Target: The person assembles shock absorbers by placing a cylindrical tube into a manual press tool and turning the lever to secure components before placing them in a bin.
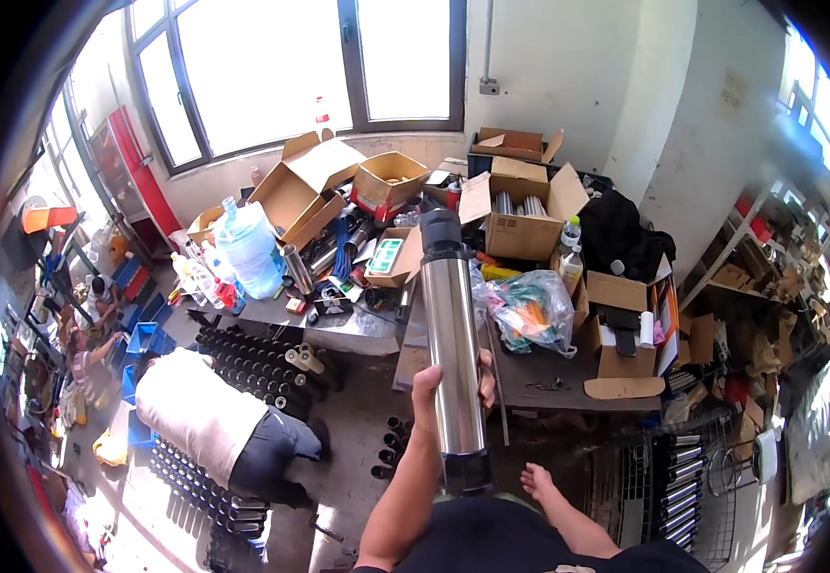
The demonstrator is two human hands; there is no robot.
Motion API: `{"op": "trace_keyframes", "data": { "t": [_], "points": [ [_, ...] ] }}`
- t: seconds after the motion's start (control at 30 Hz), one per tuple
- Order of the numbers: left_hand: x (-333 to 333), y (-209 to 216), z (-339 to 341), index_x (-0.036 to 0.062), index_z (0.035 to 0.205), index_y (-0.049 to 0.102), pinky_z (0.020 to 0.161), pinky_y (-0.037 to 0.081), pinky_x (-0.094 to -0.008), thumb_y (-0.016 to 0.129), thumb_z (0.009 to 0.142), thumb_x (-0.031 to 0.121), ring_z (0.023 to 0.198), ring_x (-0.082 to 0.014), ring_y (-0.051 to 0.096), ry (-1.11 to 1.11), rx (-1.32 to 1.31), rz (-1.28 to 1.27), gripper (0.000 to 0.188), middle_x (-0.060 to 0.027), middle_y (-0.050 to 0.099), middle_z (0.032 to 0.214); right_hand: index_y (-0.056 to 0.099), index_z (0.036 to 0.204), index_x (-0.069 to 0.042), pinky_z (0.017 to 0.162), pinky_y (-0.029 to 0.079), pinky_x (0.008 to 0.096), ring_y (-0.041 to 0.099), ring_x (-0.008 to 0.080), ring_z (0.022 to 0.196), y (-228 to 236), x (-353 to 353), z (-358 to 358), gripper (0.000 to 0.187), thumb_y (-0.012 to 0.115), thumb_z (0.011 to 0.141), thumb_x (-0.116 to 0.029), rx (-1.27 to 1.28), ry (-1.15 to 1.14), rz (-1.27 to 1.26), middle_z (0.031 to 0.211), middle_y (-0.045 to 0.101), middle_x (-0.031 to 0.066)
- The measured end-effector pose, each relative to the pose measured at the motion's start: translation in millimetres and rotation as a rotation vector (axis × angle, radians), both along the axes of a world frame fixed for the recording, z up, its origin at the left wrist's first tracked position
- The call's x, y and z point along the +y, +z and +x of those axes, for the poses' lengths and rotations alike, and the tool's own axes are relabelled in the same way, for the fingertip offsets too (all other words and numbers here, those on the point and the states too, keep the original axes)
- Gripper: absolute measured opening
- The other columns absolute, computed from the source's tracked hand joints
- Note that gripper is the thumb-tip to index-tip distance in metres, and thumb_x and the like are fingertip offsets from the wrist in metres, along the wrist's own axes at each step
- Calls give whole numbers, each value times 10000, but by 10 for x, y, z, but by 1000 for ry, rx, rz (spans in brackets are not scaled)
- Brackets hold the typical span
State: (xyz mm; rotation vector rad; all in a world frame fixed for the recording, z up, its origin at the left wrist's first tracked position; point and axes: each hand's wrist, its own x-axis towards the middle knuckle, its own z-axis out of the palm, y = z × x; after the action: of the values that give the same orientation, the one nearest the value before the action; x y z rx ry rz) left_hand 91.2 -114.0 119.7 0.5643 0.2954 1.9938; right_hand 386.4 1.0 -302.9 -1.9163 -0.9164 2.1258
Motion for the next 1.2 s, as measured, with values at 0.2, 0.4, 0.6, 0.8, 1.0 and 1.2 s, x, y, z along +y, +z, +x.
{"op": "trace_keyframes", "data": {
  "t": [0.2,0.4,0.6,0.8,1.0,1.2],
  "points": [
    [2,138,35,144,1557,248,667,582,-377,600,899,567,791,-234,659,114,26,-43,858,-159,597,1087,677,789,35,505,489,398,638,254,574,-955,-239,2044,231,679,825,-193,-889,39,373,700,672,112],
    [26,-416,42,30,1146,504,680,529,-366,544,878,657,735,-207,618,-45,-79,-185,682,-89,573,938,697,868,37,489,461,395,621,242,556,-1011,-195,2784,251,678,830,-211,-853,227,406,671,646,118],
    [55,-334,-123,11,1137,527,645,584,-399,409,1020,566,736,-243,666,28,-22,-416,579,-128,634,922,758,884,-32,754,540,404,715,272,801,-105,-264,1564,319,694,823,-339,-651,556,448,813,738,143],
    [20,-178,-236,-7,1092,562,628,592,-402,370,1037,551,718,-254,671,77,61,-501,593,-132,636,905,773,1005,-84,859,550,369,725,248,966,66,-396,664,341,707,840,-374,-533,593,584,955,766,110],
    [7,-68,-242,0,1130,533,624,591,-402,351,1045,518,702,-251,667,104,-21,-374,556,-144,629,892,782,1015,-118,911,540,389,708,282,1025,190,-444,470,363,710,822,-416,-573,670,570,1021,757,119],
    [-49,151,-337,9,1111,533,595,592,-403,335,1075,497,658,-256,679,356,270,-657,528,-149,642,844,781,1053,-128,963,524,397,685,293,1096,40,-403,999,387,721,808,-422,-738,617,427,1102,739,144]
  ]
}}
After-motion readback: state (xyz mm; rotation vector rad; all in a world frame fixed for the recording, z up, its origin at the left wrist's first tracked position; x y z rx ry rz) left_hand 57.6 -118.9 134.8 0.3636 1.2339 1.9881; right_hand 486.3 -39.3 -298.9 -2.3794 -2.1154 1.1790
